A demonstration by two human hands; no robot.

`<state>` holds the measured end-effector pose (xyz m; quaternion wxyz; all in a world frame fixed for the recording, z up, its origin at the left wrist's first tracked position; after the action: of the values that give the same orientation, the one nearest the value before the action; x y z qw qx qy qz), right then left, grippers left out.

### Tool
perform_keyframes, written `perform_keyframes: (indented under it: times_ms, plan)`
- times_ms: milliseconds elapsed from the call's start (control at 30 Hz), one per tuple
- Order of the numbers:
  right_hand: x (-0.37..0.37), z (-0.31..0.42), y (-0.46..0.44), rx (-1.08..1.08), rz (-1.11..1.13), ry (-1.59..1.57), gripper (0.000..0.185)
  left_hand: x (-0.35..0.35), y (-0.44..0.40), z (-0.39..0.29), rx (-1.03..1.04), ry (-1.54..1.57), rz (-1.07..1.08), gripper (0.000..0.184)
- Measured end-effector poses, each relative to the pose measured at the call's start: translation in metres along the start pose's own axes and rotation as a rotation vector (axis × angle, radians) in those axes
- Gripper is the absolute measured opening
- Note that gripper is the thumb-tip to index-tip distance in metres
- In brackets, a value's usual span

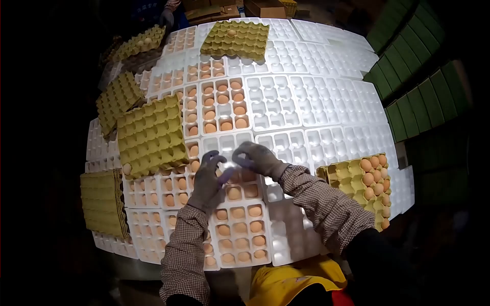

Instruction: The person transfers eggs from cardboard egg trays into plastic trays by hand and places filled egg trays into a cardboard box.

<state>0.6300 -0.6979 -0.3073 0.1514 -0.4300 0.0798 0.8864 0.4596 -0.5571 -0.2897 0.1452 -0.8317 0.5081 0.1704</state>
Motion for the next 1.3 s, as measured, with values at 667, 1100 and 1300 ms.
perform_keyframes:
  times_ms: [667,1100,1300]
  plan:
    - [-0.218,-0.106,0.419,0.000,-0.167,0.763,0.038,0.361,0.067,-0.285,0.310,-0.289,0.362,0.043]
    - [-0.237,-0.119,0.375,0.092,-0.070,0.685,0.029,0.375,0.070,-0.284,0.252,-0.343,0.154,0.035]
    - [-0.285,-0.138,0.362,0.202,-0.267,0.321,0.026,0.367,0.038,-0.302,0.222,-0.321,0.176,0.036]
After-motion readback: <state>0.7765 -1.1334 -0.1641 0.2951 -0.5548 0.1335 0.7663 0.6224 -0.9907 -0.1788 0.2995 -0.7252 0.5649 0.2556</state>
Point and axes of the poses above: each hand's wrist, its own y-axis away from the middle knuckle, its own x-axis out of the palm, z = x × y, the point moved 1 cm from there along -y, towards the middle knuckle, and after that the axes turned 15 degrees about y, right-handed, at the moved point
